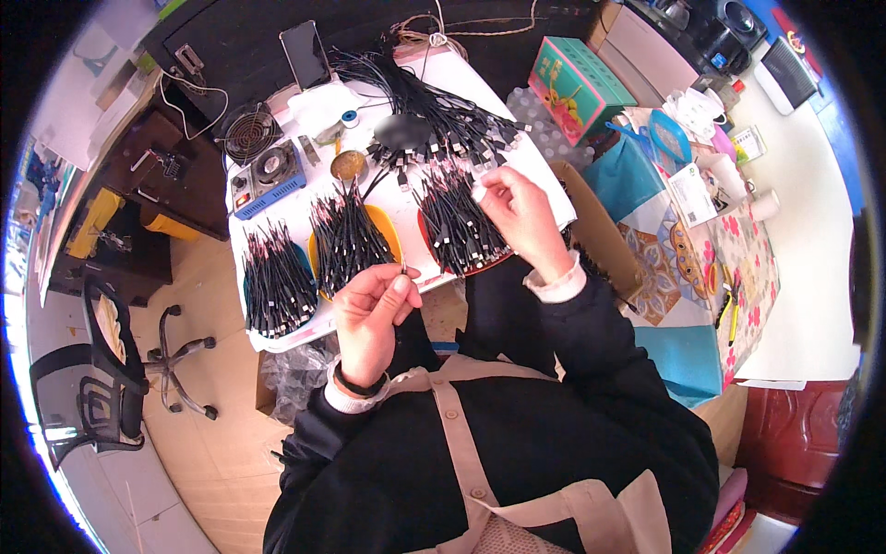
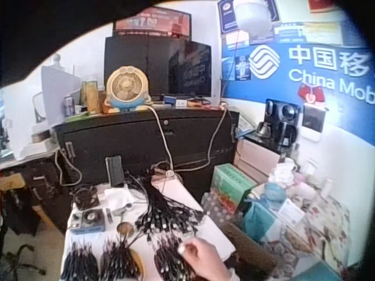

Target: The person repeatedly picks up small black cables and white connectors, aligns them, and presses them together by hand. They place each assembled unit into a tray on the table. The process is repeated continuously throughout the clip.

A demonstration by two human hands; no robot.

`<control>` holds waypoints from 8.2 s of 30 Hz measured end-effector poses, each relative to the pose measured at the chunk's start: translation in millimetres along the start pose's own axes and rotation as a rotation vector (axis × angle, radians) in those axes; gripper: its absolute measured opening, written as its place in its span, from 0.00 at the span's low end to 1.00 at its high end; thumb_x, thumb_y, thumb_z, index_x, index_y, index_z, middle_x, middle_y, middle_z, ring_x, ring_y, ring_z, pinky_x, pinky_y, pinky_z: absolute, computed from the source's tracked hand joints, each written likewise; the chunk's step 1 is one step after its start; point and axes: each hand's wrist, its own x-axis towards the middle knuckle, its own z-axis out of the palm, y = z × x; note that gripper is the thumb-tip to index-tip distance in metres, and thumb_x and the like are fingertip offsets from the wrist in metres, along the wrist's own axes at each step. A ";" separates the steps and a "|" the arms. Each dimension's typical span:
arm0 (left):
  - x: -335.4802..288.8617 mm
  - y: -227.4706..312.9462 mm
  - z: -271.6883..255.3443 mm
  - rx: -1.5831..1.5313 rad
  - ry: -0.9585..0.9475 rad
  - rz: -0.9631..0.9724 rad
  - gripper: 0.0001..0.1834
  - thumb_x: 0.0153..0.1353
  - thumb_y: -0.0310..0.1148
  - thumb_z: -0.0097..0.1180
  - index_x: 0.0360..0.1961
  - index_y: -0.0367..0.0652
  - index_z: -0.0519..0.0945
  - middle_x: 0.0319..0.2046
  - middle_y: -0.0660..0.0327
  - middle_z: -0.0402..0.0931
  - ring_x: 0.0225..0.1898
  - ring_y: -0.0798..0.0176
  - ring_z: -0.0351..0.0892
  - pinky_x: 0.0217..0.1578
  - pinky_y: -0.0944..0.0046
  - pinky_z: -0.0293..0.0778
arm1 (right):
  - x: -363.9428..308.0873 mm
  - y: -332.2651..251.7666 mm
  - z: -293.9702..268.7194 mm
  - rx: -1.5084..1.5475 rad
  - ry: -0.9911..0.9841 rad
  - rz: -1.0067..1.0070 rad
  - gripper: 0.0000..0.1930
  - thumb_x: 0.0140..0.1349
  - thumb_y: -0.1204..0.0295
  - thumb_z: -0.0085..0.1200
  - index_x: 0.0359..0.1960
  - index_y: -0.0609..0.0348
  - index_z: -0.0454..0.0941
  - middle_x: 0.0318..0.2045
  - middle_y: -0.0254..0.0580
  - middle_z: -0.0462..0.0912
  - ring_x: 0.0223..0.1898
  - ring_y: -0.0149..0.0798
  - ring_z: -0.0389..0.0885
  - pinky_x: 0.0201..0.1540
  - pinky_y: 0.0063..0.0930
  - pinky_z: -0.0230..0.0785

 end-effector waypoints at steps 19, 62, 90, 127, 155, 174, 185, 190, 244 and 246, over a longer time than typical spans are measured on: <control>-0.6 -7.4 -15.7 -0.128 0.081 -0.039 0.07 0.66 0.26 0.51 0.40 0.34 0.79 0.25 0.62 0.78 0.20 0.76 0.65 0.21 0.77 0.58 | 28.1 8.9 67.4 -0.949 -0.029 -0.092 0.13 0.53 0.64 0.56 0.27 0.64 0.78 0.28 0.49 0.80 0.31 0.50 0.81 0.33 0.40 0.75; -5.6 4.6 30.7 -0.115 0.104 0.251 0.08 0.64 0.22 0.51 0.43 0.32 0.78 0.32 0.54 0.82 0.32 0.64 0.82 0.34 0.67 0.78 | -63.9 -86.3 18.7 0.412 -0.164 -0.044 0.06 0.64 0.77 0.54 0.40 0.67 0.75 0.33 0.35 0.80 0.33 0.23 0.77 0.38 0.17 0.71; -5.4 13.5 11.5 0.052 -0.268 -0.134 0.10 0.65 0.29 0.53 0.39 0.34 0.81 0.24 0.65 0.78 0.22 0.79 0.64 0.23 0.78 0.59 | -43.0 -66.0 2.6 1.001 -0.603 0.495 0.08 0.65 0.72 0.53 0.41 0.63 0.74 0.35 0.35 0.78 0.38 0.30 0.78 0.44 0.23 0.71; 88.0 27.3 23.6 -0.436 -0.060 0.005 0.08 0.69 0.30 0.45 0.40 0.38 0.75 0.51 0.49 0.75 0.51 0.50 0.78 0.49 0.58 0.77 | -91.8 -63.4 -3.2 -0.020 -0.228 -0.039 0.07 0.54 0.76 0.58 0.29 0.61 0.71 0.23 0.40 0.74 0.25 0.35 0.78 0.29 0.28 0.69; -8.2 22.0 17.4 -0.153 0.013 0.074 0.09 0.67 0.28 0.49 0.41 0.33 0.78 0.37 0.51 0.82 0.29 0.65 0.81 0.31 0.70 0.76 | -39.5 -98.0 6.7 0.397 -0.142 -0.139 0.05 0.59 0.79 0.58 0.36 0.65 0.77 0.31 0.32 0.77 0.26 0.20 0.70 0.31 0.15 0.63; -15.2 25.9 15.8 -0.326 -0.221 -0.018 0.08 0.65 0.26 0.51 0.37 0.32 0.81 0.24 0.62 0.76 0.19 0.78 0.60 0.19 0.78 0.53 | -54.2 -96.4 22.7 1.115 -0.434 0.305 0.05 0.65 0.75 0.51 0.40 0.62 0.73 0.34 0.34 0.77 0.35 0.27 0.76 0.39 0.21 0.69; -22.5 27.9 12.9 -0.083 -0.220 -0.077 0.07 0.64 0.24 0.53 0.37 0.32 0.81 0.23 0.61 0.77 0.21 0.77 0.66 0.18 0.79 0.54 | -59.2 -79.2 19.4 1.184 -0.648 0.452 0.10 0.64 0.69 0.55 0.41 0.59 0.70 0.36 0.30 0.74 0.38 0.24 0.73 0.40 0.18 0.67; -21.8 26.6 7.5 -0.030 -0.245 -0.091 0.07 0.64 0.24 0.53 0.38 0.33 0.81 0.24 0.61 0.77 0.20 0.78 0.66 0.18 0.79 0.54 | -56.7 -72.2 18.8 1.186 -0.708 0.501 0.12 0.64 0.69 0.54 0.44 0.59 0.69 0.38 0.31 0.73 0.40 0.26 0.74 0.44 0.20 0.68; -32.6 33.2 4.8 0.238 -0.288 -0.214 0.06 0.62 0.26 0.57 0.34 0.34 0.82 0.18 0.68 0.73 0.20 0.80 0.65 0.20 0.77 0.60 | -98.2 -78.6 15.4 0.038 -0.267 -0.218 0.10 0.63 0.74 0.52 0.25 0.64 0.67 0.20 0.46 0.70 0.20 0.45 0.70 0.24 0.33 0.61; -32.8 31.7 5.3 0.190 -0.296 -0.246 0.06 0.62 0.26 0.57 0.33 0.34 0.83 0.18 0.68 0.73 0.19 0.80 0.65 0.19 0.77 0.60 | -102.7 -74.3 17.0 0.028 -0.287 -0.175 0.10 0.63 0.74 0.52 0.25 0.64 0.67 0.19 0.45 0.68 0.20 0.43 0.69 0.24 0.33 0.61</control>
